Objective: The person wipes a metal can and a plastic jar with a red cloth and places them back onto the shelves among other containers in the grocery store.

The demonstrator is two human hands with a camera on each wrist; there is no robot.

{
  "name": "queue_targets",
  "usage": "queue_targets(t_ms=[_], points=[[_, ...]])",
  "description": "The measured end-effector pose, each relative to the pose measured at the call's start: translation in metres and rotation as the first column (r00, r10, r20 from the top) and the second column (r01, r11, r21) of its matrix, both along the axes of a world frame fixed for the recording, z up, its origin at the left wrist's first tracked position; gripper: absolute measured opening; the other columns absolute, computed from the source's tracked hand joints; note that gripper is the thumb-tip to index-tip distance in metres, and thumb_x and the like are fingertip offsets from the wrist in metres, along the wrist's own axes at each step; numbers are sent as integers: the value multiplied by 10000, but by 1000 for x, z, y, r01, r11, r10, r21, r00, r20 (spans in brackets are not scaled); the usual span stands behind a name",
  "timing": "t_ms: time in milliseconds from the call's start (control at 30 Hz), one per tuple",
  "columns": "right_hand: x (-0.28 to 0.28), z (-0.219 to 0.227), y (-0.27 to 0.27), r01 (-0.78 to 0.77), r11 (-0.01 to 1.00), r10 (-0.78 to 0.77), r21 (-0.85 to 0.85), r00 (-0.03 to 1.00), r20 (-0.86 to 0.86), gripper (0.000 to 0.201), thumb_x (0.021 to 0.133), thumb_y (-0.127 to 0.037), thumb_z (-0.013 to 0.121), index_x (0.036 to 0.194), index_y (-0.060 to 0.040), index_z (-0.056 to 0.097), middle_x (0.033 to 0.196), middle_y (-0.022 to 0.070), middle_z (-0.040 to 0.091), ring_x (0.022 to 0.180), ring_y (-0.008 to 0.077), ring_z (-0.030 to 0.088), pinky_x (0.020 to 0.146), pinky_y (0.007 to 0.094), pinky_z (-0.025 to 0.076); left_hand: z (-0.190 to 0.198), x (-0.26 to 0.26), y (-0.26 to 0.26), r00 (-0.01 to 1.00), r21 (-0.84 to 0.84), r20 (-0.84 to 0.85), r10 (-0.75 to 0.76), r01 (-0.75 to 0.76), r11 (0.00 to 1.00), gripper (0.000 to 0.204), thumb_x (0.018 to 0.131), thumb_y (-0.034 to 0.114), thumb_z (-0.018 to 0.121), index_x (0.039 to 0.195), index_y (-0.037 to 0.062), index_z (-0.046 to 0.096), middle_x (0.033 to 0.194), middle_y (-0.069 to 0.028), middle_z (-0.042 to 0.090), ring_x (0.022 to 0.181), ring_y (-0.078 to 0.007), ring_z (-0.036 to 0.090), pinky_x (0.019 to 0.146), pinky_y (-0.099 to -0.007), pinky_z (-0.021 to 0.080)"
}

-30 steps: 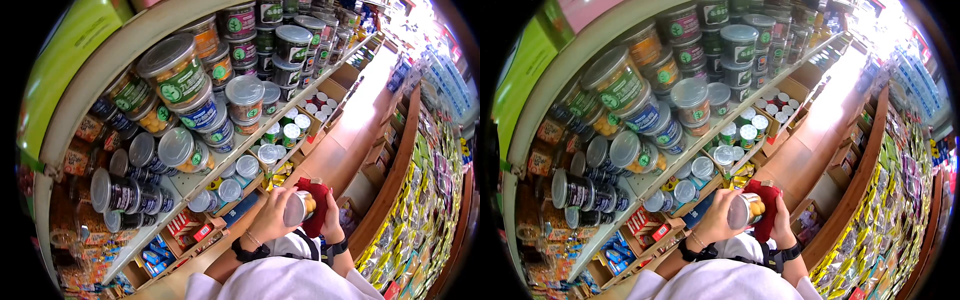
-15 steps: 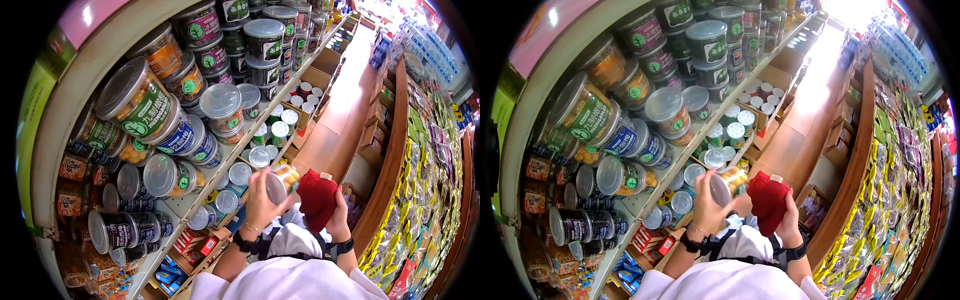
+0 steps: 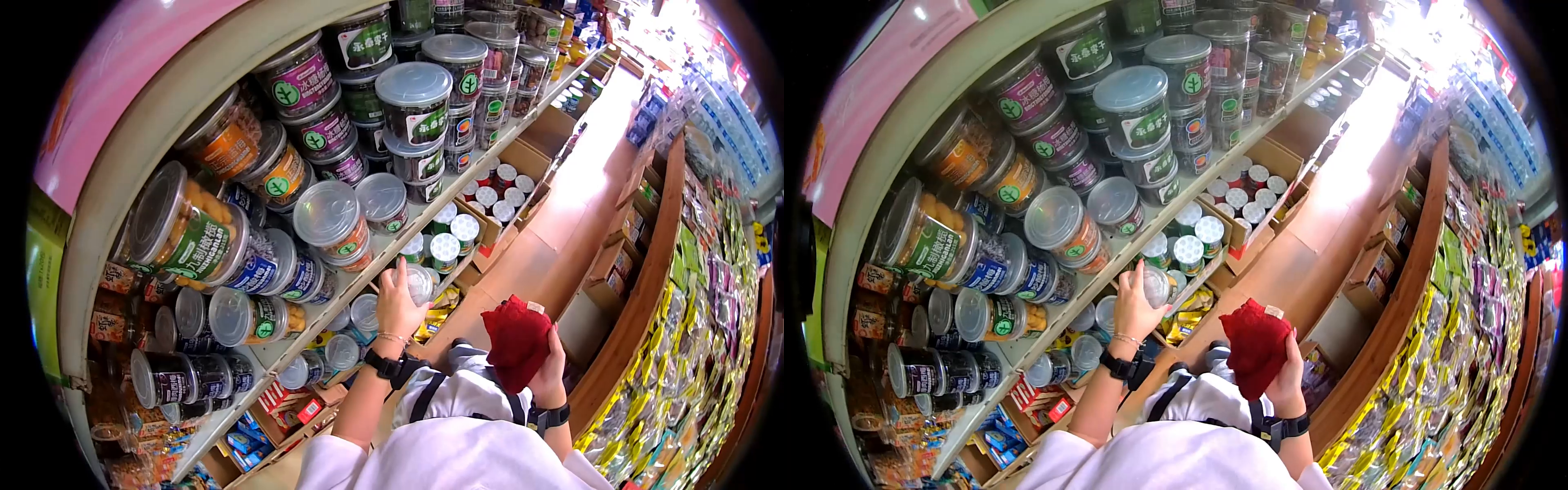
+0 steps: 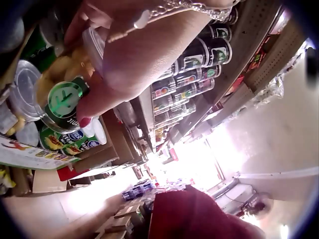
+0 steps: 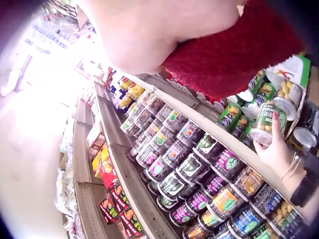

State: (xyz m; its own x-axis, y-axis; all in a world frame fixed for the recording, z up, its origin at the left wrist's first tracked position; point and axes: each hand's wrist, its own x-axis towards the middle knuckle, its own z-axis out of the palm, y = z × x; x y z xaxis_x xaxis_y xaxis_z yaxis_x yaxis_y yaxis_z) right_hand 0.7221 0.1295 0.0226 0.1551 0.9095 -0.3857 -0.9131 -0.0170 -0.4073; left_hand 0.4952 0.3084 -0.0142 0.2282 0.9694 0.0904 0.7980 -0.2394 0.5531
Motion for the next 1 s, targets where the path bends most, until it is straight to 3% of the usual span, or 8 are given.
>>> queue_targets(t_ms=[233, 433, 533, 567, 700, 800, 933, 1000], points=[[34, -10, 14, -65, 998, 65, -9, 998, -1, 585, 1027, -453, 416, 1451, -50, 410, 1460, 158, 488, 1331, 327, 482, 1135, 464, 365, -38, -2, 14, 980, 13, -41, 195, -194, 981, 1075, 612, 222, 911, 1486, 37, 313, 1429, -284, 369, 1323, -462, 388, 1111, -486, 350], [46, -15, 26, -135, 990, 134, -33, 990, -34, 568, 1023, -443, 428, 1447, -66, 421, 1451, 154, 499, 1317, 336, 492, 1129, 471, 372, -35, -1, 8, 973, 13, -70, 221, -220, 975, 1056, 637, 231, 898, 1489, 46, 302, 1423, -288, 369, 1304, -472, 395, 1105, -494, 349], [53, -15, 31, -175, 984, 172, -33, 983, -63, 561, 1020, -437, 433, 1443, -68, 426, 1448, 151, 504, 1311, 342, 496, 1125, 481, 374, -18, 5, -9, 964, 134, -41, 262, -254, 958, 1036, 659, 250, 875, 1496, 59, 296, 1394, -282, 387, 1270, -487, 395, 1085, -521, 348], [54, -15, 34, -192, 981, 189, -30, 979, -77, 559, 1019, -434, 436, 1442, -69, 428, 1447, 151, 505, 1309, 344, 498, 1123, 485, 375, -8, 8, -17, 956, 287, -23, 292, -274, 918, 801, 697, 213, 841, 1385, 50, 464, 1296, -222, 492, 1187, -426, 484, 1014, -501, 405], [57, -13, 45, -237, 972, 236, -7, 970, -67, 506, 1011, -349, 462, 1420, -51, 444, 1420, 162, 527, 1293, 341, 510, 1116, 479, 383, 7, -13, -41, 914, 549, 187, 359, -401, 733, 307, 750, 104, 745, 1043, 72, 662, 960, -100, 634, 899, -318, 601, 798, -429, 469], [53, 5, 54, -361, 931, 360, -52, 933, -25, 538, 967, -277, 519, 1432, -28, 412, 1408, 175, 530, 1264, 352, 531, 1080, 480, 421, 29, -48, -58, 830, 655, 354, 430, -548, 519, 324, 773, 59, 747, 1064, 47, 604, 986, -117, 616, 898, -306, 581, 794, -405, 456], [43, 13, 55, -395, 912, 390, -109, 919, -65, 515, 938, -177, 561, 1409, -17, 428, 1377, 177, 553, 1238, 350, 551, 1063, 476, 439, 63, -110, -62, 618, 598, 572, 539, -764, 242, 669, 765, 116, 824, 1290, 8, 425, 1231, -126, 465, 1092, -239, 478, 927, -376, 383], [37, 7, 53, -382, 917, 377, -112, 924, -62, 486, 943, -154, 562, 1393, -14, 443, 1363, 175, 564, 1222, 342, 566, 1058, 469, 448, 94, -124, -59, 562, 506, 587, 583, -817, 278, 806, 742, 158, 858, 1359, -13, 369, 1265, -135, 439, 1134, -247, 451, 974, -393, 360]])
